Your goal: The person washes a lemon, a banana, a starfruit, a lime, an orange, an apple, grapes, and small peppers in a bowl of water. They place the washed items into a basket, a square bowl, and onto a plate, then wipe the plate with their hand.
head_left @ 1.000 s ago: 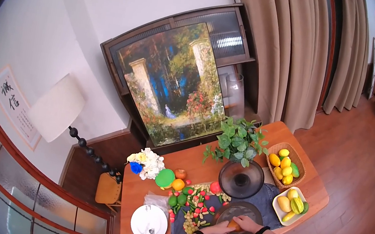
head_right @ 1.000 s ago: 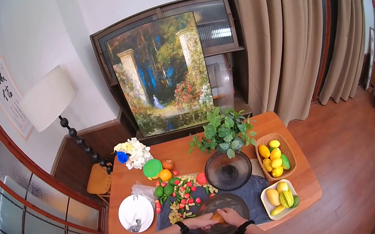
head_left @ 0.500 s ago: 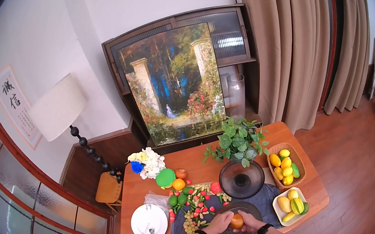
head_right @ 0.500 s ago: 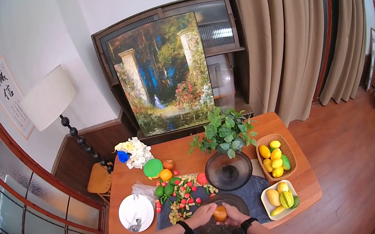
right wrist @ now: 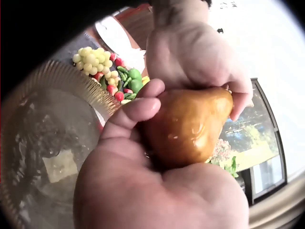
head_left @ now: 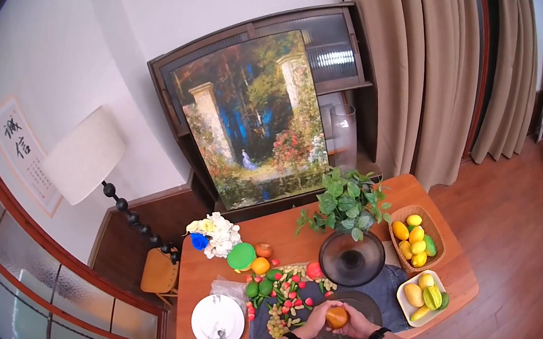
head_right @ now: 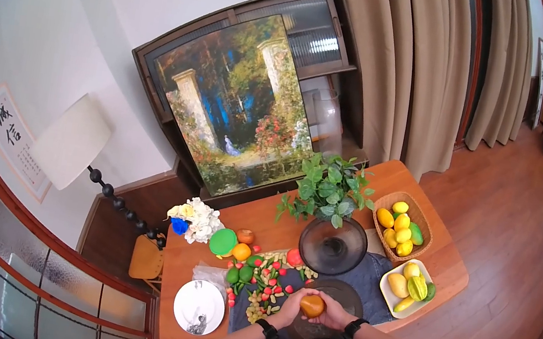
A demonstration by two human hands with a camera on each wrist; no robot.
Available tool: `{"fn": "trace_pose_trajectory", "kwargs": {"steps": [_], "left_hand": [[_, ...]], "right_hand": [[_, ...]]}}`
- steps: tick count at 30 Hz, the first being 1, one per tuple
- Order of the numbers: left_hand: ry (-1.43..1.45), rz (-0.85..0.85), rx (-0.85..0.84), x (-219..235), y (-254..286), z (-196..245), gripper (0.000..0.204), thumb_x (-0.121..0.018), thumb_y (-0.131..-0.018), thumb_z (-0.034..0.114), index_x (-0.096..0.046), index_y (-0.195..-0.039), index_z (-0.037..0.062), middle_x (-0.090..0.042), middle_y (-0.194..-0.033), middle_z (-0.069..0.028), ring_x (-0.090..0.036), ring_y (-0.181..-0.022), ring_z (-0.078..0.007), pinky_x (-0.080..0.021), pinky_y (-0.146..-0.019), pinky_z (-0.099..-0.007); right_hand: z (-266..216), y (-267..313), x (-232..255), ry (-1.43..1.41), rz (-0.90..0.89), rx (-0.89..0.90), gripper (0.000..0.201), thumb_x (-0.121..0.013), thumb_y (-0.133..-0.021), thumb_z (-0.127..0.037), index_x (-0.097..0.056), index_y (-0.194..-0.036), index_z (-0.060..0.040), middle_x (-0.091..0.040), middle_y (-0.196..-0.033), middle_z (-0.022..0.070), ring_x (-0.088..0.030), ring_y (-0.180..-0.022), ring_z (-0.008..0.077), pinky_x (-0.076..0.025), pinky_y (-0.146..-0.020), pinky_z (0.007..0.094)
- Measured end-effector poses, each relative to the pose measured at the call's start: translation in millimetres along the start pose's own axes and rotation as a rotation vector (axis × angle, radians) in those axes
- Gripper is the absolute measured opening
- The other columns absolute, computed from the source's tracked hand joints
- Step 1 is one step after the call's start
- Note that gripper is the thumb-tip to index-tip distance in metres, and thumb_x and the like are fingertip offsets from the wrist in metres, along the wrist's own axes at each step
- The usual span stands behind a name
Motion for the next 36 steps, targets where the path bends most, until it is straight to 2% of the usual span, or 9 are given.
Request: {"fn": "trace_pose_trajectory", "kwargs": {"steps": [5,9,18,20,26,29,30,32,36], "left_hand": [[0.427,-0.024,0.358,-8.0,17.0,18.3,0.049,-0.033,-0.106,0.041,-0.051,-0.135,0.0056,-0.054,-0.132,-0.0066,-0.049,-0.124,-0.0168,-0.041,-0.103,-0.0322],[0.201,-0.028,0.280,-3.5,17.2,8.0,0.044,-0.046,-0.103,0.033,-0.048,-0.136,0.0050,-0.053,-0.132,-0.0074,-0.048,-0.126,-0.0167,-0.041,-0.104,-0.0327],[-0.355,-0.172,0.151,7.0,14.8,-8.0,0.049,-0.067,-0.091,0.026,-0.049,-0.130,0.0019,-0.053,-0.129,-0.0115,-0.056,-0.115,-0.0200,-0.050,-0.094,-0.0346],[-0.310,-0.032,0.527,3.9,24.6,-2.3,0.052,-0.066,-0.092,0.035,-0.050,-0.128,0.0010,-0.054,-0.126,-0.0143,-0.057,-0.115,-0.0234,-0.058,-0.080,-0.0396],[-0.227,-0.065,0.822,14.7,27.7,-22.7,0.068,-0.053,-0.094,0.056,-0.043,-0.132,0.0005,-0.052,-0.127,-0.0215,-0.069,-0.090,-0.0297,-0.060,-0.066,-0.0396],[-0.132,0.080,0.911,12.5,34.6,-24.8,0.074,-0.050,-0.093,0.061,-0.037,-0.137,0.0032,-0.054,-0.127,-0.0220,-0.071,-0.083,-0.0331,-0.059,-0.064,-0.0384],[-0.135,0.079,0.911,15.3,33.7,-23.6,0.074,-0.050,-0.093,0.061,-0.037,-0.137,0.0032,-0.054,-0.127,-0.0220,-0.071,-0.083,-0.0331,-0.059,-0.064,-0.0384],[0.048,-0.015,0.880,16.0,37.3,-24.3,0.071,-0.048,-0.095,0.060,-0.034,-0.140,0.0076,-0.055,-0.128,-0.0207,-0.071,-0.089,-0.0357,-0.059,-0.066,-0.0363],[0.205,-0.078,0.930,12.0,34.2,-30.8,0.064,-0.038,-0.099,0.060,-0.040,-0.137,0.0085,-0.058,-0.125,-0.0172,-0.070,-0.091,-0.0344,-0.058,-0.069,-0.0340]], "right_hand": [[10.5,-12.0,18.6,-0.038,-0.191,-0.121,0.058,-0.030,-0.101,-0.058,-0.049,-0.130,-0.0118,-0.062,-0.116,0.0126,-0.066,-0.092,0.0270,-0.054,-0.076,0.0331],[23.5,-26.3,38.0,-0.141,-0.288,-0.182,0.058,-0.030,-0.101,-0.057,-0.048,-0.131,-0.0110,-0.062,-0.116,0.0131,-0.066,-0.093,0.0285,-0.054,-0.079,0.0344],[25.2,-16.5,40.1,0.078,0.172,-0.141,0.045,-0.042,-0.101,-0.044,-0.056,-0.127,-0.0096,-0.066,-0.111,0.0112,-0.067,-0.099,0.0309,-0.054,-0.086,0.0373],[19.0,-15.7,66.0,0.687,0.489,-0.080,0.033,-0.051,-0.097,-0.035,-0.067,-0.109,-0.0088,-0.071,-0.098,0.0094,-0.070,-0.088,0.0300,-0.057,-0.081,0.0403],[6.5,-8.3,111.1,1.433,0.785,0.250,0.029,-0.063,-0.085,-0.025,-0.072,-0.095,0.0006,-0.073,-0.085,0.0114,-0.071,-0.079,0.0175,-0.057,-0.074,0.0306],[13.6,-9.7,118.8,1.070,0.532,-0.082,0.029,-0.062,-0.089,-0.022,-0.069,-0.101,0.0033,-0.072,-0.088,0.0125,-0.071,-0.086,0.0162,-0.057,-0.076,0.0293],[6.6,-2.6,102.6,1.067,0.532,-0.080,0.029,-0.062,-0.089,-0.022,-0.069,-0.101,0.0033,-0.072,-0.088,0.0125,-0.071,-0.086,0.0162,-0.057,-0.076,0.0293],[4.2,11.1,57.7,0.380,0.164,0.009,0.030,-0.062,-0.092,-0.023,-0.067,-0.107,0.0031,-0.071,-0.095,0.0131,-0.070,-0.092,0.0165,-0.056,-0.078,0.0292],[-3.2,20.4,20.9,0.375,0.099,0.044,0.033,-0.060,-0.096,-0.025,-0.063,-0.115,0.0028,-0.070,-0.102,0.0151,-0.069,-0.090,0.0176,-0.056,-0.077,0.0296]]}}
Point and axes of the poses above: each hand's wrist, its own y-axis away from the middle knuckle, its own x-axis out of the back of the hand, z = x × y, the point moved 3 cm from there along -y, towards the middle knuckle
